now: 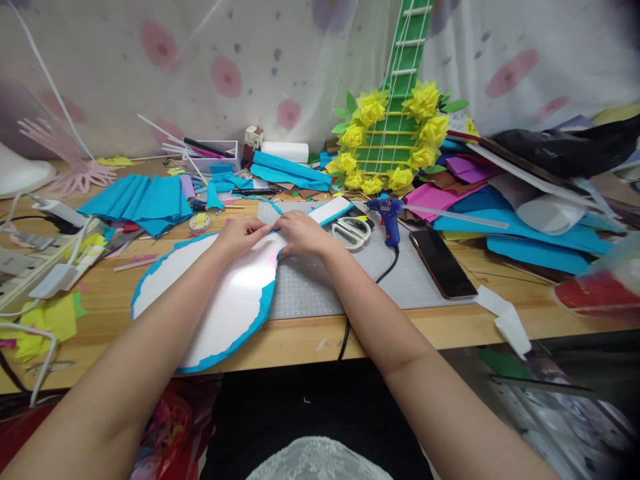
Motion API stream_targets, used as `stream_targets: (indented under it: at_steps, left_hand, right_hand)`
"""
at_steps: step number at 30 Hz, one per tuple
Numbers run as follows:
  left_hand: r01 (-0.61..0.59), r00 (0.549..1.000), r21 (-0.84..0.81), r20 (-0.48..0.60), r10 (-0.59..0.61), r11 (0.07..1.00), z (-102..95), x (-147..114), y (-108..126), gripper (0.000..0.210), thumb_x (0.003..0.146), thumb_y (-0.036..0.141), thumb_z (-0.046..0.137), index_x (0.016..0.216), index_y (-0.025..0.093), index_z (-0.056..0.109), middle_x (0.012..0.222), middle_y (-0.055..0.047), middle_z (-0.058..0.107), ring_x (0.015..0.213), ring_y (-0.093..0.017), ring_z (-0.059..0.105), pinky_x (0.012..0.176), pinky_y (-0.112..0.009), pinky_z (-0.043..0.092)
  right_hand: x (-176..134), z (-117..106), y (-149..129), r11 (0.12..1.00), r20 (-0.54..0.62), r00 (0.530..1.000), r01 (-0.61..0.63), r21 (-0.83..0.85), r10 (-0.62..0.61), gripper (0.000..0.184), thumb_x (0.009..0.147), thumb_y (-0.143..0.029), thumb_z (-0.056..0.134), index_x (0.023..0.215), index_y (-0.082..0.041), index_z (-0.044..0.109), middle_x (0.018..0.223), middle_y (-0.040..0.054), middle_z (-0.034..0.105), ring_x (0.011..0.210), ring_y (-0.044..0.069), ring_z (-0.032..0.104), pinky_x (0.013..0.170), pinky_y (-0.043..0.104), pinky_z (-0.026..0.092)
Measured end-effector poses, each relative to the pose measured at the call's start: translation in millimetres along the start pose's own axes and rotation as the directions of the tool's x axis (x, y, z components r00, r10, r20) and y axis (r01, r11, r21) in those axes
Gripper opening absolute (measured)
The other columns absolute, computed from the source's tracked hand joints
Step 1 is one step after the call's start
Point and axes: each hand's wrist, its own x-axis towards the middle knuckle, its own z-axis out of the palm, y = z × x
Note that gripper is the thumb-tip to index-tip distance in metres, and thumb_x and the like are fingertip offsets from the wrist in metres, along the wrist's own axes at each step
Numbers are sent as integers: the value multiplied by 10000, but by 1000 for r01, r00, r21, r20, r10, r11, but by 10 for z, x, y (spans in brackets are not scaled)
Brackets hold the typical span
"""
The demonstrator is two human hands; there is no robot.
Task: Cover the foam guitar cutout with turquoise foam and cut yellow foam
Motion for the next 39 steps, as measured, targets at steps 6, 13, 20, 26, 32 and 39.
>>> stream_targets:
  at_steps: [6,13,20,26,32,39]
  left_hand:
    - [15,1000,36,10,-16,999,-8,1,19,492,816,543,402,846,163,714,850,-66,679,791,-187,579,670,-278,401]
    - [37,999,24,5,-37,999,-2,3,16,498,809,558,406,843,163,709,870,-70,681,802,-193,583,671,-282,393]
    - [37,999,4,8,-37,999,-10,-6,16,498,809,548,405,857,162,716,832,-68,678,788,-194,583,659,-283,391]
    - [36,999,-19,-22,-37,999,-14,-5,8,484,802,540,404,760,162,704,776,-62,669,746,-189,571,633,-283,392]
    - [81,996,-72,-36,-84,994,3,1,-24,487,787,538,451,894,153,730,884,-81,697,820,-212,602,725,-306,429]
    - [64,996,-73,-54,-68,995,17,-2,-33,477,790,545,451,885,174,735,887,-66,701,820,-192,601,735,-286,433]
  right_hand:
    - [84,-172,-98,994,135,989,-46,-103,59,634,591,-434,805,1123,-135,634,1110,140,612,1091,306,521,882,371,401]
    - [130,-231,-138,989,181,981,-52,-138,77,686,571,-506,803,1131,-150,629,1132,146,609,1099,319,522,864,387,429]
    - [128,-250,-104,990,206,976,-49,-131,75,682,606,-543,769,1162,-174,628,1164,142,611,1125,326,517,871,397,428]
    - [38,-186,88,969,43,995,-102,224,95,493,717,-417,724,1162,-226,634,1150,65,657,1094,238,577,907,342,430]
    - [-124,0,263,778,-304,857,-163,607,417,326,903,-358,455,1027,-159,681,873,38,711,814,152,636,759,275,479]
    - [-312,52,158,944,-229,946,-159,288,229,399,955,-406,361,1108,-229,685,1029,59,689,968,206,580,883,355,434]
